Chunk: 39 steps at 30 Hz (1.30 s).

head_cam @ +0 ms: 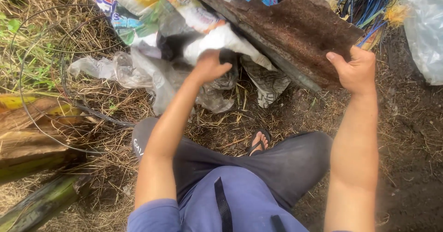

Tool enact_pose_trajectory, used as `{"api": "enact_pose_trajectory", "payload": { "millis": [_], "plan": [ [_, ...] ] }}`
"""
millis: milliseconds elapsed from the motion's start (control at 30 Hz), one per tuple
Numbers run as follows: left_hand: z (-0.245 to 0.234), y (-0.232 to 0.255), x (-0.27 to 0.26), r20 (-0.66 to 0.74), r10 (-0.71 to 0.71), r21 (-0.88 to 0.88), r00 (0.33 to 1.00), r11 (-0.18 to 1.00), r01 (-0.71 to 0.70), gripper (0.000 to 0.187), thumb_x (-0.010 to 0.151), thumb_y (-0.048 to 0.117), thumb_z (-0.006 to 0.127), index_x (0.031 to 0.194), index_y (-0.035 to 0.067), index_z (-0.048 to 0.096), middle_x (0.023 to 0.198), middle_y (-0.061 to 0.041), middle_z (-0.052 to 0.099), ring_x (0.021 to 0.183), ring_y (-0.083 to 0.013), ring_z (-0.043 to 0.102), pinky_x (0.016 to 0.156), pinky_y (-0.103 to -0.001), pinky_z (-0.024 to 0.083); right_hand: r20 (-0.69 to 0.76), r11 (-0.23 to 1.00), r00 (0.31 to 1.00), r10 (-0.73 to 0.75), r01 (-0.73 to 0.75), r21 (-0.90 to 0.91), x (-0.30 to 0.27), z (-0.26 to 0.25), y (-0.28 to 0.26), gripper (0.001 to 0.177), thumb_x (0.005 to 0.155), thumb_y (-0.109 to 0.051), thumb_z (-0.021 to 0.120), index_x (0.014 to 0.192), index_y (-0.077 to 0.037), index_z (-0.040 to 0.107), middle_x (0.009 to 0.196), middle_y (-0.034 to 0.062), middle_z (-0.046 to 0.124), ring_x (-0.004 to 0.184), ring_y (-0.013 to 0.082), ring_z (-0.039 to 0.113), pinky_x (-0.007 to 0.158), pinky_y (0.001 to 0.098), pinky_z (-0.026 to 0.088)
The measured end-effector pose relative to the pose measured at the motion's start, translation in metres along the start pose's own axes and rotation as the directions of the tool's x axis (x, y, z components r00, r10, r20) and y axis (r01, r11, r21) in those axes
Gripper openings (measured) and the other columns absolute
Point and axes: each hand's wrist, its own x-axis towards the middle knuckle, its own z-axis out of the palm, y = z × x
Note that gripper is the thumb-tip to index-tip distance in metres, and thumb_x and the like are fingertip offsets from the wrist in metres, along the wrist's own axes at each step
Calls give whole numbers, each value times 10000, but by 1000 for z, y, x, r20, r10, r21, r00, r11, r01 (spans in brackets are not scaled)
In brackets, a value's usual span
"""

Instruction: Sorting through outdoor piles of discarded material and gathering electrical wires into a bag.

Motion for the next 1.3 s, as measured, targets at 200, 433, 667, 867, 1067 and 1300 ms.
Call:
{"api": "enact_pose_trajectory", "payload": {
  "millis": [200,433,667,867,1067,1300],
  "plan": [
    [103,-36,-80,335,-512,408,791,836,368,501,1019,530,506,1240,101,640,1207,-198,640,1155,-354,601,1019,-484,468,1,999,999,-45,45,7,3,-1,6,557,1052,-136,862,740,-7,419,714,-4,337,701,84,331,600,284,318],
    [153,-186,-154,527,-664,703,531,691,166,572,1038,527,388,1514,211,399,1579,-87,380,1450,-272,349,1175,-456,297,5,999,999,31,-32,40,4,-2,3,512,1042,-130,866,759,16,466,725,-23,419,719,75,369,614,278,338],
    [-64,-209,-219,272,-777,813,567,501,297,335,1043,245,468,1123,118,767,1172,-121,771,1074,-281,744,949,-467,539,27,983,998,48,-52,175,12,2,-59,160,946,-72,769,1048,17,682,930,-73,659,862,45,548,810,240,468],
    [-213,-182,-300,-88,-979,766,184,52,640,398,999,295,521,1333,179,704,1340,-128,699,1163,-300,702,975,-534,482,16,975,995,102,-103,195,-9,16,-35,220,960,-80,820,925,6,621,898,-65,561,846,64,484,755,246,414],
    [-182,-157,-318,51,-937,403,346,336,851,602,833,298,724,1422,367,618,1364,-109,644,1223,-291,615,1071,-517,456,0,991,995,100,-99,95,-87,63,20,459,975,-117,881,730,-6,509,717,12,486,681,102,406,608,289,358],
    [-164,-155,-309,-715,-429,338,552,480,810,330,996,288,730,1264,102,679,1423,-158,612,1419,-332,504,1178,-505,361,62,977,980,-188,194,-93,-175,155,-101,164,876,-45,694,1031,-66,741,991,125,745,890,278,732,805,365,577]
  ]
}}
